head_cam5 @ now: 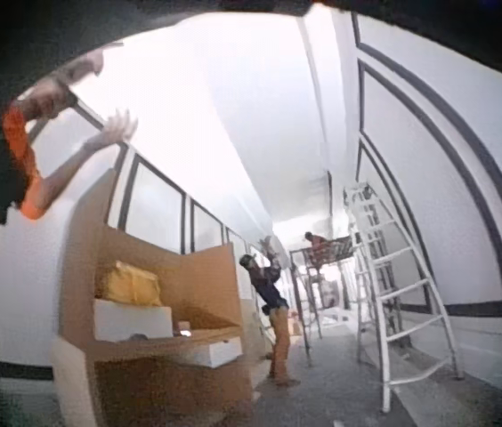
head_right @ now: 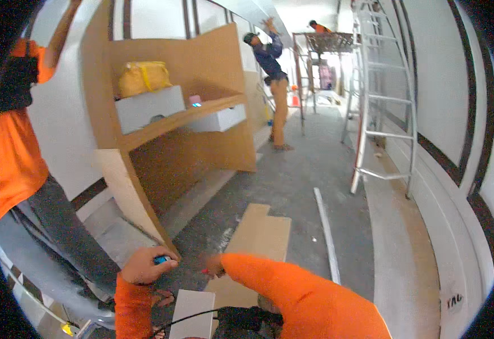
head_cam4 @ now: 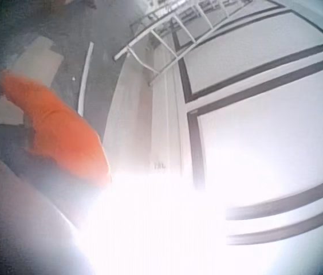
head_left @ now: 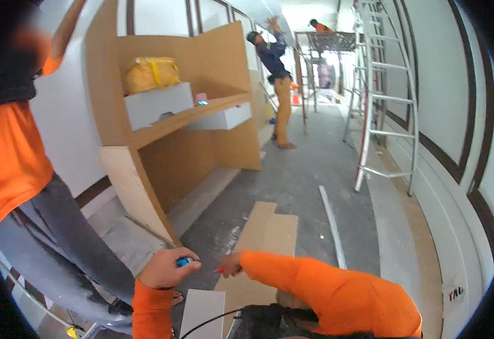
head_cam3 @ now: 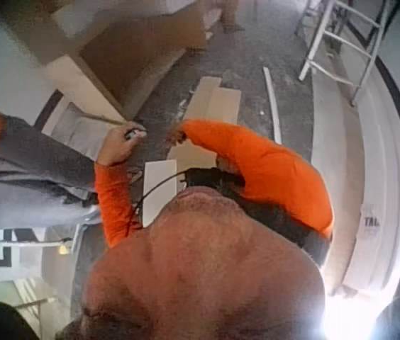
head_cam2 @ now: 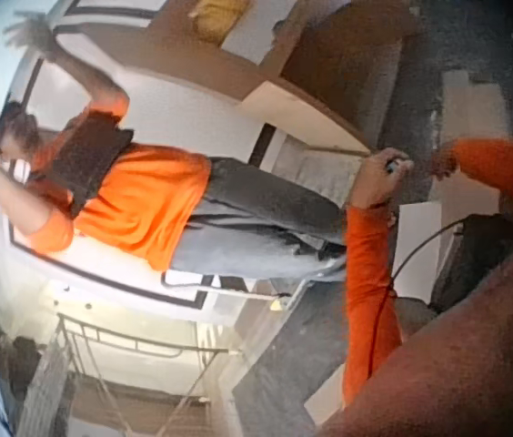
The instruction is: The person uses a utility knife and a measuring tape to measure and cut pieces of drywall on the floor while using a metal guide.
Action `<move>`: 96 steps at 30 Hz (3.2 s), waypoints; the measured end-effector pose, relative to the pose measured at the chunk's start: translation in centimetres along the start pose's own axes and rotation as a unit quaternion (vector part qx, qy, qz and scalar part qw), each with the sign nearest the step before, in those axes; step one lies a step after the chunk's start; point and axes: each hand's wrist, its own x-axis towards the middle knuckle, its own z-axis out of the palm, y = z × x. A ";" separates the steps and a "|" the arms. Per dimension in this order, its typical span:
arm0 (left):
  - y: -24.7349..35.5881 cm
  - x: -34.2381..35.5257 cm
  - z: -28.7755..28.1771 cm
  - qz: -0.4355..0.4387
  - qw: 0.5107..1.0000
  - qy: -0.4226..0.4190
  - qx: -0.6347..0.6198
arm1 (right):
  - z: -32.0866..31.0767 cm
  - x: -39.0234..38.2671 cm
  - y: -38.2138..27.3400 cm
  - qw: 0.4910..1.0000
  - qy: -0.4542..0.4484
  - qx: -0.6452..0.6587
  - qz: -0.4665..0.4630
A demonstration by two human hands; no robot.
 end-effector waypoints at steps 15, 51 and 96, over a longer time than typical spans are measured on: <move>1.6 -0.2 -0.5 -0.010 0.997 0.001 -0.075 | -0.3 0.2 0.2 1.000 -0.024 0.002 0.006; 19.8 -1.5 6.1 0.431 0.308 -0.299 -0.794 | 0.3 1.3 2.3 0.999 0.007 -0.018 0.035; -4.1 -1.0 13.2 -0.124 0.882 -0.274 -0.362 | -0.6 -1.6 -0.4 0.997 -0.024 0.055 -0.053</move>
